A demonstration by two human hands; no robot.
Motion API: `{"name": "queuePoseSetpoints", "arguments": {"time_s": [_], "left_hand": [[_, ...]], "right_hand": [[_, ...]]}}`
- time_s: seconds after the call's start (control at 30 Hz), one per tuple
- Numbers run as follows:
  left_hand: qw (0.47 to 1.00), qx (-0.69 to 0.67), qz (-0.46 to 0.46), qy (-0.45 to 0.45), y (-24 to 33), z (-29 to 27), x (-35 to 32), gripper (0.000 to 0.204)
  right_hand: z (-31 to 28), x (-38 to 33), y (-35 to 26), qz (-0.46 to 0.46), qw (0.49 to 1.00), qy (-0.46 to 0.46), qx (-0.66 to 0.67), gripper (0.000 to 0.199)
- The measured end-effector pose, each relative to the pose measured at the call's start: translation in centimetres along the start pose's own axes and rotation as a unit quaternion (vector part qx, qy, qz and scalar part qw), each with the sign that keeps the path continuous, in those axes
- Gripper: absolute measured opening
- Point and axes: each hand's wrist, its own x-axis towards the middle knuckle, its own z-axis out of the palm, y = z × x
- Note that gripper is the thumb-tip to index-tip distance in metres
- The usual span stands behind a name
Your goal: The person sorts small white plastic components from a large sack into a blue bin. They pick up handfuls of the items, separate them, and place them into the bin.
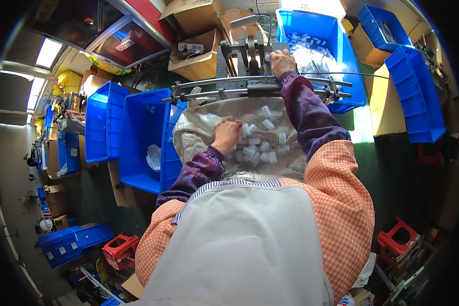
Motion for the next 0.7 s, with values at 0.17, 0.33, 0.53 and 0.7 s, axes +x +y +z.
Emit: {"name": "queuePoseSetpoints", "arguments": {"time_s": [0.17, 0.33, 0.53, 0.7], "left_hand": [[0.997, -0.068, 0.011, 0.025, -0.2, -0.9, 0.2, 0.014], [0.991, -0.059, 0.028, 0.114, 0.9, -2.4, 0.1, 0.016], [0.992, -0.094, -0.028, 0.078, 1.3, -3.9, 0.2, 0.018], [0.994, -0.094, -0.031, 0.043, 1.2, -3.3, 0.1, 0.017]], "right_hand": [[-0.1, 0.3, 0.4, -0.011, 1.000, -0.010, 0.006, 0.018], [-0.1, 0.6, 0.2, -0.010, 0.999, -0.027, -0.029, 0.019], [0.5, 0.8, 0.7, -0.004, 0.999, -0.040, 0.004, 0.021], [0.2, 1.3, 0.3, 0.077, 0.991, -0.108, -0.035, 0.025]]}}
